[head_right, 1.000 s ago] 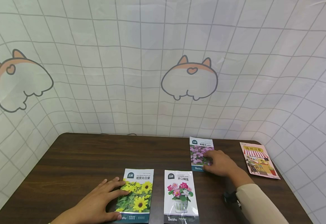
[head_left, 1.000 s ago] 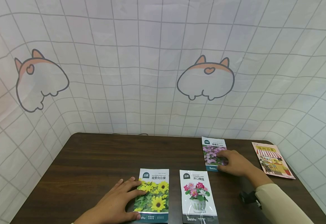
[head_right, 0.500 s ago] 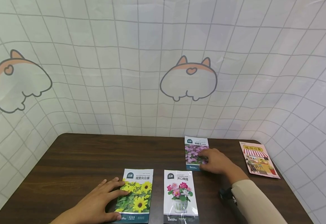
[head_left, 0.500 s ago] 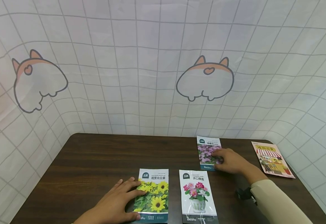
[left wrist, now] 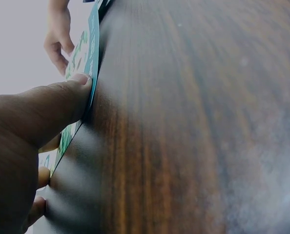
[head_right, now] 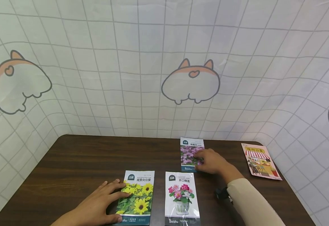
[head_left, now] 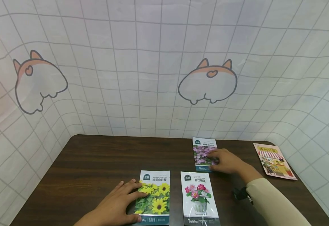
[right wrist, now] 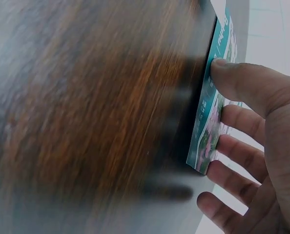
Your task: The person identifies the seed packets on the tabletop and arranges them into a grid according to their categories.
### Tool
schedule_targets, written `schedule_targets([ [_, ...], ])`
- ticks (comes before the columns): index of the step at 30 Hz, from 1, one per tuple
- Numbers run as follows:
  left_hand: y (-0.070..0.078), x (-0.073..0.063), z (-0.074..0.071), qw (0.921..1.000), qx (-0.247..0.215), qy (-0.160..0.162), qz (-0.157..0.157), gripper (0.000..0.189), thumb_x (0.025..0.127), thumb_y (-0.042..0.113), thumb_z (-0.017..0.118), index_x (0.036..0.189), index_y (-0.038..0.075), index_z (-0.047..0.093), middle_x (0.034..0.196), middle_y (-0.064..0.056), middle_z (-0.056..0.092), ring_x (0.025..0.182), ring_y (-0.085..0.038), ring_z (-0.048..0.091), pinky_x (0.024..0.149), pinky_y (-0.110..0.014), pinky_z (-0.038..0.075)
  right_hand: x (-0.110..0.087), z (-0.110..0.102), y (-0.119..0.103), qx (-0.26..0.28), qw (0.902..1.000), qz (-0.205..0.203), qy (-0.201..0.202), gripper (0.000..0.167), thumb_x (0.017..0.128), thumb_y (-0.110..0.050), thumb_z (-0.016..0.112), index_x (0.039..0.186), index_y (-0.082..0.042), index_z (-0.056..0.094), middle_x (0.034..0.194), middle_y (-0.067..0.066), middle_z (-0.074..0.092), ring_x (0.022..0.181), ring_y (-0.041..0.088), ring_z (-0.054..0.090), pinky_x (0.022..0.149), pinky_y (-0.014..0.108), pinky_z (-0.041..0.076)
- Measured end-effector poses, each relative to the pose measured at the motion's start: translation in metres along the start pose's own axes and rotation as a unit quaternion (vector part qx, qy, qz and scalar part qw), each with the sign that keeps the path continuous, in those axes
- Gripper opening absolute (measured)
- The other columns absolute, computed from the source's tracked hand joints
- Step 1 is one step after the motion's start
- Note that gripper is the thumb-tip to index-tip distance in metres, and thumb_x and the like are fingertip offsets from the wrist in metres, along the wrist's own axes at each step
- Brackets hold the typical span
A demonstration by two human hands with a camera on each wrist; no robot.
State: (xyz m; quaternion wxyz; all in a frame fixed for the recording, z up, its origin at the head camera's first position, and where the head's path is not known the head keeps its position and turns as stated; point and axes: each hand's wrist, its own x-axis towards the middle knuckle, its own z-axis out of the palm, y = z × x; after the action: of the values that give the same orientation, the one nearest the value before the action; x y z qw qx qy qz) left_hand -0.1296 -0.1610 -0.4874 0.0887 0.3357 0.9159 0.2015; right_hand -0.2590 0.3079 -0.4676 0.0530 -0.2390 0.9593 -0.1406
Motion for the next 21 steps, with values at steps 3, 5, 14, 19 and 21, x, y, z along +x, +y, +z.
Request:
schedule_targets([
  [3, 0.000, 0.000, 0.000, 1.0000, -0.003, 0.000, 0.001, 0.070, 0.088, 0.076, 0.059, 0.148, 0.041, 0.053, 0.159, 0.002, 0.040, 0.152, -0.032, 0.027, 0.117, -0.067, 0.021, 0.003, 0.001, -0.002, 0.003, 1.0000, 0.007, -0.005, 0.053, 0.088, -0.037, 0.078, 0.131, -0.007, 0.070, 0.141, 0.022, 0.057, 0.129, 0.049, 0.049, 0.105, 0.062, 0.042],
  [5, 0.000, 0.000, 0.000, 1.0000, -0.003, -0.001, 0.000, 0.070, 0.088, 0.076, 0.059, 0.148, 0.041, 0.053, 0.159, 0.003, 0.040, 0.152, -0.032, 0.027, 0.117, -0.067, 0.021, 0.005, 0.001, -0.004, 0.002, 0.9999, 0.009, -0.008, 0.053, 0.089, -0.037, 0.077, 0.132, -0.007, 0.069, 0.142, 0.021, 0.057, 0.130, 0.049, 0.048, 0.106, 0.063, 0.042],
  [14, 0.000, 0.000, 0.000, 1.0000, 0.000, -0.003, -0.005, 0.070, 0.087, 0.077, 0.059, 0.148, 0.041, 0.052, 0.160, 0.003, 0.039, 0.152, -0.031, 0.026, 0.118, -0.066, 0.020, 0.014, 0.001, -0.015, -0.007, 0.9998, 0.001, -0.021, 0.054, 0.089, -0.037, 0.078, 0.133, -0.007, 0.069, 0.141, 0.020, 0.058, 0.132, 0.049, 0.048, 0.107, 0.063, 0.040],
  [19, 0.000, 0.001, 0.000, 1.0000, -0.002, -0.004, -0.006, 0.070, 0.087, 0.077, 0.059, 0.148, 0.042, 0.052, 0.160, 0.003, 0.039, 0.152, -0.031, 0.026, 0.118, -0.066, 0.020, 0.019, 0.002, -0.020, -0.011, 0.9996, -0.003, -0.026, 0.054, 0.090, -0.038, 0.078, 0.133, -0.008, 0.069, 0.141, 0.018, 0.058, 0.132, 0.047, 0.048, 0.107, 0.061, 0.041],
  [21, 0.000, 0.001, 0.000, 1.0000, -0.002, -0.004, -0.007, 0.070, 0.087, 0.077, 0.059, 0.147, 0.042, 0.052, 0.160, 0.003, 0.039, 0.152, -0.032, 0.026, 0.118, -0.066, 0.020, 0.021, 0.003, -0.022, -0.012, 0.9995, -0.004, -0.027, 0.054, 0.090, -0.038, 0.078, 0.133, -0.008, 0.069, 0.141, 0.018, 0.058, 0.132, 0.047, 0.048, 0.107, 0.061, 0.041],
])
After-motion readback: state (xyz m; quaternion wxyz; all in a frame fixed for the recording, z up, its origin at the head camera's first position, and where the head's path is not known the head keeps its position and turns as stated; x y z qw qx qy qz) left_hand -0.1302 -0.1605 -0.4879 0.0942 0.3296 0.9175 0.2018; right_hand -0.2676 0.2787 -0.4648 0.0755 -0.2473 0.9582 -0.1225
